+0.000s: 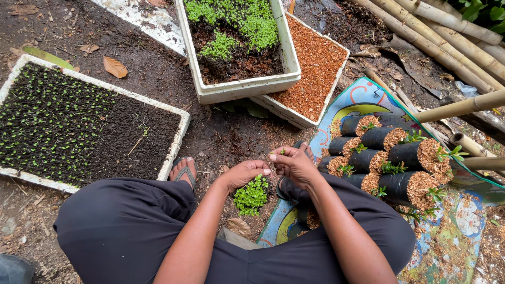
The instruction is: The person removes a clump of green seedlings from a tray by hand and separates individual plants to place them into black plastic nursery bags.
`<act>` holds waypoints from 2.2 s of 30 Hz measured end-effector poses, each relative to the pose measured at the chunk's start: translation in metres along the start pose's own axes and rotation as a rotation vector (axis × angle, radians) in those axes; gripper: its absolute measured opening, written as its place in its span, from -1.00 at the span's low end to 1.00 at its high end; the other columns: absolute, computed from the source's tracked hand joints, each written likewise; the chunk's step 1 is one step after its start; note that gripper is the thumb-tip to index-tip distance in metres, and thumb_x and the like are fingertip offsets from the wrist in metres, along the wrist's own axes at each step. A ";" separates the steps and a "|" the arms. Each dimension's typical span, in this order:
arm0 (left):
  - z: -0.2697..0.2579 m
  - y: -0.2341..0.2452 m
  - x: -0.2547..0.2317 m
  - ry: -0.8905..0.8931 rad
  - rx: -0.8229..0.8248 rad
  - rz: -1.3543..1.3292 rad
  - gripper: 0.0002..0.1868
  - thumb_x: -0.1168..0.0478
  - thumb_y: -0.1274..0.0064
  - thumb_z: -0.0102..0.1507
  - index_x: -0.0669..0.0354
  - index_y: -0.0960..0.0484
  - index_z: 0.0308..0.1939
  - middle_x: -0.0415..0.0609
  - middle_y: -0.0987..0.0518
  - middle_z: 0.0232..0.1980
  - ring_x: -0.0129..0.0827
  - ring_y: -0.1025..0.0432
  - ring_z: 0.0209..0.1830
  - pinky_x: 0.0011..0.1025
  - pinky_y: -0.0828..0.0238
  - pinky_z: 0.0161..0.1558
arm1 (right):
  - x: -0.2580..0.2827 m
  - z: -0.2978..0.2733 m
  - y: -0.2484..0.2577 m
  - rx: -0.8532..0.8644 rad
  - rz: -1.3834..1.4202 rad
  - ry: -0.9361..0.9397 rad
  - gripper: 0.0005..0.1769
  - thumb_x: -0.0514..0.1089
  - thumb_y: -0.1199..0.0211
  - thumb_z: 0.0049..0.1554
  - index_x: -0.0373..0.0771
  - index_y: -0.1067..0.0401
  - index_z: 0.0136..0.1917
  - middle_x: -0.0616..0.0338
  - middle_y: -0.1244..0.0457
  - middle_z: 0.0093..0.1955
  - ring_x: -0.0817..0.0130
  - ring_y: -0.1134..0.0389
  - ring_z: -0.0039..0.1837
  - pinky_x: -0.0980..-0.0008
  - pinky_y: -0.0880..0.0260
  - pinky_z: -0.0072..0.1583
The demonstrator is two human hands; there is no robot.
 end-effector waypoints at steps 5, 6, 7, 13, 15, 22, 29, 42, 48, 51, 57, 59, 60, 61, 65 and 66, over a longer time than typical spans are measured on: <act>-0.005 -0.004 -0.006 0.011 -0.009 0.006 -0.95 0.22 -0.17 0.28 0.07 -0.67 -0.26 -0.34 -0.53 -0.44 -0.67 -0.36 -0.41 -0.64 -0.25 -0.28 | -0.006 0.013 0.021 -0.030 0.059 0.012 -0.80 -0.30 -0.44 0.07 -0.36 -0.50 -0.03 0.29 -0.20 -0.29 0.59 -0.17 -0.33 0.59 -0.19 -0.27; -0.006 -0.005 -0.006 0.015 -0.011 0.000 -0.95 0.22 -0.17 0.28 0.07 -0.67 -0.26 -0.34 -0.53 -0.45 -0.67 -0.37 -0.42 -0.64 -0.26 -0.29 | 0.000 0.012 0.021 -0.041 0.076 0.024 -0.80 -0.30 -0.43 0.08 -0.35 -0.49 -0.02 0.26 -0.21 -0.28 0.59 -0.15 -0.32 0.57 -0.19 -0.26; -0.006 -0.005 -0.007 0.020 -0.014 -0.007 -0.94 0.22 -0.17 0.29 0.08 -0.67 -0.26 -0.33 -0.54 -0.46 -0.66 -0.37 -0.44 -0.63 -0.27 -0.29 | 0.006 0.010 0.020 -0.052 0.094 0.035 -0.80 -0.30 -0.42 0.10 -0.35 -0.49 -0.01 0.24 -0.23 -0.27 0.58 -0.13 -0.31 0.54 -0.19 -0.24; 0.011 0.025 0.033 0.085 -0.091 -0.038 -0.90 0.19 -0.22 0.25 0.10 -0.68 -0.23 -0.25 -0.58 -0.46 -0.62 -0.43 -0.48 -0.63 -0.33 -0.38 | 0.030 0.008 0.030 -0.121 0.115 0.048 -0.79 -0.27 -0.40 0.11 -0.29 -0.47 0.02 0.15 -0.37 -0.20 0.49 -0.40 -0.27 0.53 -0.39 -0.19; 0.009 0.025 0.034 0.093 -0.097 -0.041 -0.89 0.17 -0.22 0.23 0.09 -0.68 -0.24 -0.26 -0.58 -0.47 -0.63 -0.43 -0.49 -0.63 -0.32 -0.39 | 0.035 0.005 0.033 -0.143 0.100 0.049 -0.78 -0.27 -0.40 0.11 -0.29 -0.46 0.02 0.13 -0.39 -0.18 0.47 -0.42 -0.25 0.51 -0.42 -0.18; 0.039 0.057 0.104 0.101 -0.124 -0.005 -0.80 0.13 -0.22 0.23 0.07 -0.71 -0.12 -0.21 -0.62 -0.37 -0.56 -0.48 -0.38 -0.58 -0.39 -0.33 | 0.028 0.024 0.036 -0.168 -0.030 -0.004 -0.71 -0.23 -0.40 0.12 -0.33 -0.41 0.07 0.03 -0.41 -0.11 0.39 -0.48 -0.18 0.44 -0.55 -0.13; 0.040 0.050 0.081 0.036 -0.146 -0.017 -0.79 0.13 -0.18 0.24 0.09 -0.72 -0.09 -0.11 -0.63 -0.30 -0.45 -0.48 -0.30 -0.45 -0.42 -0.26 | 0.050 0.079 -0.103 -0.066 -0.152 -0.060 -0.72 -0.23 -0.41 0.09 -0.36 -0.41 0.02 -0.01 -0.40 -0.12 0.30 -0.51 -0.17 0.36 -0.61 -0.13; 0.073 0.080 0.126 -0.091 -0.062 -0.196 -0.66 0.20 -0.22 0.20 0.07 -0.72 0.06 -0.01 -0.68 -0.02 -0.25 -0.59 -0.10 -0.35 -0.53 -0.03 | -0.006 0.231 -0.274 -0.007 -0.497 0.007 -0.40 -0.07 -0.46 -0.21 -0.02 -0.59 0.16 0.11 -0.37 0.02 -0.05 -0.42 0.13 -0.47 -0.27 0.03; 0.043 0.056 0.071 -0.041 -0.115 -0.171 -0.71 0.16 -0.23 0.26 0.08 -0.71 0.04 -0.06 -0.70 -0.06 -0.38 -0.60 -0.15 -0.48 -0.52 -0.10 | 0.111 0.075 -0.255 0.009 -0.620 0.219 -0.81 -0.07 -0.40 -0.04 -0.24 -0.60 -0.24 0.23 -0.31 -0.43 0.53 -0.27 -0.30 0.58 -0.26 -0.20; 0.027 0.049 0.050 -0.037 -0.111 -0.228 -0.70 0.15 -0.20 0.25 0.15 -0.69 0.02 -0.13 -0.71 -0.10 -0.50 -0.58 -0.14 -0.56 -0.49 -0.10 | 0.133 0.022 -0.206 -0.007 -0.619 0.273 -0.75 -0.07 -0.44 0.05 -0.32 -0.60 -0.13 0.06 -0.37 -0.31 0.44 -0.32 -0.18 0.48 -0.34 -0.07; -0.004 0.035 0.012 -0.038 -0.160 -0.126 -0.47 -0.07 -0.07 0.35 0.14 -0.56 0.30 0.12 -0.45 0.36 -0.09 -0.18 0.42 -0.12 -0.10 0.38 | 0.118 -0.046 -0.092 -0.124 -0.697 0.251 -0.74 -0.25 -0.47 0.03 -0.31 -0.63 0.02 -0.01 -0.43 -0.17 0.37 -0.38 -0.08 0.32 -0.44 0.08; -0.016 0.029 -0.003 -0.023 -0.164 -0.051 -0.36 -0.17 0.05 0.39 0.21 -0.47 0.38 0.31 -0.30 0.51 0.20 0.05 0.62 0.12 0.16 0.53 | 0.097 -0.053 -0.062 -0.117 -0.700 0.268 -0.77 -0.32 -0.46 0.02 -0.31 -0.65 0.00 0.04 -0.44 -0.17 0.41 -0.36 -0.10 0.36 -0.42 0.06; -0.019 0.032 0.000 0.010 -0.204 -0.023 -0.36 -0.21 0.06 0.38 0.13 -0.49 0.38 0.22 -0.31 0.51 0.09 0.00 0.62 0.07 0.11 0.53 | 0.087 -0.056 -0.054 -0.089 -0.704 0.313 -0.77 -0.33 -0.47 0.01 -0.30 -0.65 0.00 0.07 -0.44 -0.15 0.43 -0.35 -0.11 0.38 -0.42 0.04; -0.021 0.035 0.002 0.043 -0.244 0.005 -0.36 -0.25 0.07 0.38 0.04 -0.51 0.38 0.13 -0.33 0.52 -0.01 -0.04 0.62 0.01 0.05 0.53 | 0.078 -0.061 -0.045 -0.062 -0.707 0.358 -0.76 -0.34 -0.47 0.01 -0.29 -0.66 0.00 0.10 -0.44 -0.13 0.46 -0.34 -0.12 0.41 -0.41 0.01; -0.011 0.045 0.015 0.049 -0.292 0.013 -0.34 -0.31 0.12 0.38 -0.04 -0.51 0.39 0.06 -0.34 0.51 -0.07 0.01 0.63 0.01 0.14 0.55 | 0.063 -0.055 -0.050 -0.015 -0.731 0.526 -0.74 -0.25 -0.52 0.00 -0.23 -0.66 0.00 0.04 -0.44 -0.05 0.37 -0.40 -0.06 0.35 -0.38 0.02; -0.004 0.047 0.020 0.030 -0.288 0.004 -0.35 -0.29 0.12 0.39 -0.02 -0.50 0.40 0.04 -0.34 0.51 -0.09 0.04 0.64 0.01 0.17 0.56 | 0.065 -0.052 -0.054 0.018 -0.758 0.587 -0.75 -0.24 -0.53 -0.01 -0.21 -0.66 -0.01 0.08 -0.43 -0.04 0.35 -0.41 -0.02 0.35 -0.38 0.04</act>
Point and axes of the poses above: each hand's wrist, its own z-axis towards the middle knuckle, its own y-axis out of the back of the hand, x = y × z, the point moved 6 cm from there along z, towards the middle knuckle
